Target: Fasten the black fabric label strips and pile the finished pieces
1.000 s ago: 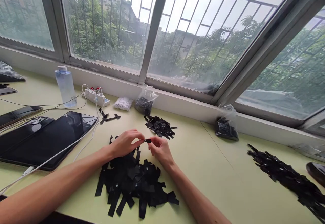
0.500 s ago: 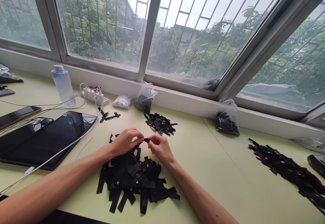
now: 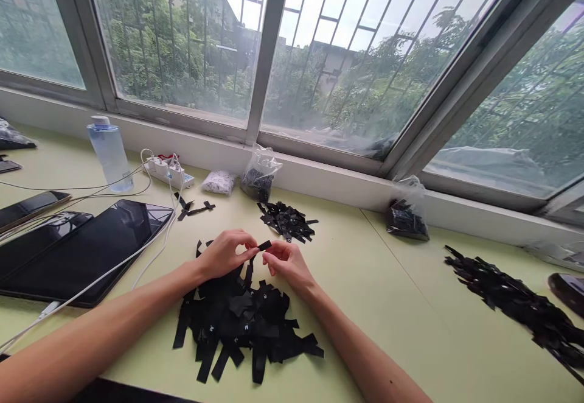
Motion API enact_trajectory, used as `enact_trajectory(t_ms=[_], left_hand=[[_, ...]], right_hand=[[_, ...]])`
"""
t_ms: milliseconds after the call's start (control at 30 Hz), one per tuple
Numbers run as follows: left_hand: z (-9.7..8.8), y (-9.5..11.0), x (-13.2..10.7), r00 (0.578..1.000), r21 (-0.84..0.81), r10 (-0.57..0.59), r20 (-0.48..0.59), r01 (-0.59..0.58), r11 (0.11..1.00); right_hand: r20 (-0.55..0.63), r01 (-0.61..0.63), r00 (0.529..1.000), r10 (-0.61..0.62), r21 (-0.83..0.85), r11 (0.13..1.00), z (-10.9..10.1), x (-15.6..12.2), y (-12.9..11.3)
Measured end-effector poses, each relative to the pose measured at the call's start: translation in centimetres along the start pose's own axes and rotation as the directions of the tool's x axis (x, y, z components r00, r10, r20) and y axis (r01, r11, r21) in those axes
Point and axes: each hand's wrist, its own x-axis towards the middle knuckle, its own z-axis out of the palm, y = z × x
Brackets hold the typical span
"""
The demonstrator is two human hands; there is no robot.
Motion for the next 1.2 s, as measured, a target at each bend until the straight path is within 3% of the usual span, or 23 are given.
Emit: enact_trajectory(t_ms=[200,500,733,867,1033,1200], left_hand=[[0.1,0.2,-0.1,1.0,-0.021,0.018,0.009,-0.017,1.0],[0.2,0.4,0.0,1.0,-0.036,0.014,0.0,-0.014,0.999],[-0.6,-0.8,0.4,0.995,0.056,-0.034,-0.096,0.039,0.998],[-0.7,-1.4,0.6,0.999,0.121,-0.019,-0.031,0.023,0.992],[0.4,-1.5,1.2,0.998,0.215,-0.016,0.063,0.002,0.977],[1.0,-1.0,1.5,0.993,0.284,-0.078,0.085,0.051,0.957]], right_hand=[[-0.066,0.026,0.997,-0.03,-0.05,0.998,0.3,0.1,-0.2],[-0.057,0.017,0.998,-0.013,0.065,0.998,0.3,0.3,0.3],[-0.11,-0.004,0.994,0.011,0.058,0.998,-0.1,0.5,1.1],[-0.194,-0.035,0.98,0.036,0.008,0.999,-0.4,0.8,1.8],[-0.338,-0.067,0.941,0.003,-0.178,0.982,-1.0,0.9,2.4],[-0.372,-0.058,0.927,-0.051,-0.274,0.96,-1.1,1.0,2.7]])
